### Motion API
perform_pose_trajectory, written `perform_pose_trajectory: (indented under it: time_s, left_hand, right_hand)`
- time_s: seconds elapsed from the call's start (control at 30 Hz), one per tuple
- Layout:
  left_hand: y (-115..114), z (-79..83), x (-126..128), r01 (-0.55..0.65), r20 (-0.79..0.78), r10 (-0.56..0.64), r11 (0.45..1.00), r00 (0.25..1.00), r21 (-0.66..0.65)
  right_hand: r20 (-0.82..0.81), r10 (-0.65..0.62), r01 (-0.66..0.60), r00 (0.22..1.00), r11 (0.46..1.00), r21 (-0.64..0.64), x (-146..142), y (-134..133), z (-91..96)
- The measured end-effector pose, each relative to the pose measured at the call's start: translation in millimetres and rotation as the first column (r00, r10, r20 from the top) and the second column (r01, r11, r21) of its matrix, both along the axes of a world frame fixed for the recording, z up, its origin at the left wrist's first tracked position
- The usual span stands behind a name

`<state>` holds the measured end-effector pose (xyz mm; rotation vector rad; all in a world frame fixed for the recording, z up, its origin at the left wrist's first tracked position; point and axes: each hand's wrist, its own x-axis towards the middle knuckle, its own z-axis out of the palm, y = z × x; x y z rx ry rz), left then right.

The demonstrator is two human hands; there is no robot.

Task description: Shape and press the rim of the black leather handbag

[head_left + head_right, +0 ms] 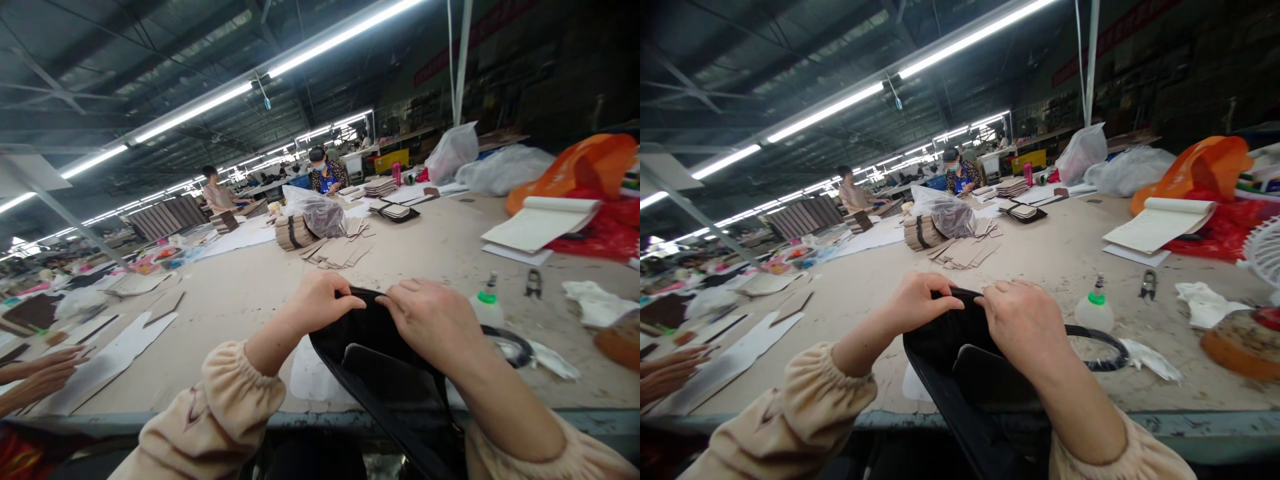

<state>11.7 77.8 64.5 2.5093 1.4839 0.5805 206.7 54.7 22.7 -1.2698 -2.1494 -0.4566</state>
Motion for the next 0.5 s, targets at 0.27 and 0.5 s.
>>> perform_pose_trajectory:
  time_s: [0.27,0.5]
  left_hand:
    - [-2.4,0.0,-7.0,0.008,0.006,-0.008,1.0,1.0,0.014]
    - [0.5,-3.2,0.3,0.003,0.035,-0.003,1.0,0.999,-0.004]
  right_hand:
    - [-0.001,0.02,-0.02,1.0,1.0,-0.017,1.5,-2.0,1.1]
    - [0.033,-0.005,0.008,0.999,0.997,-0.08,12.4,-3.8,2.3]
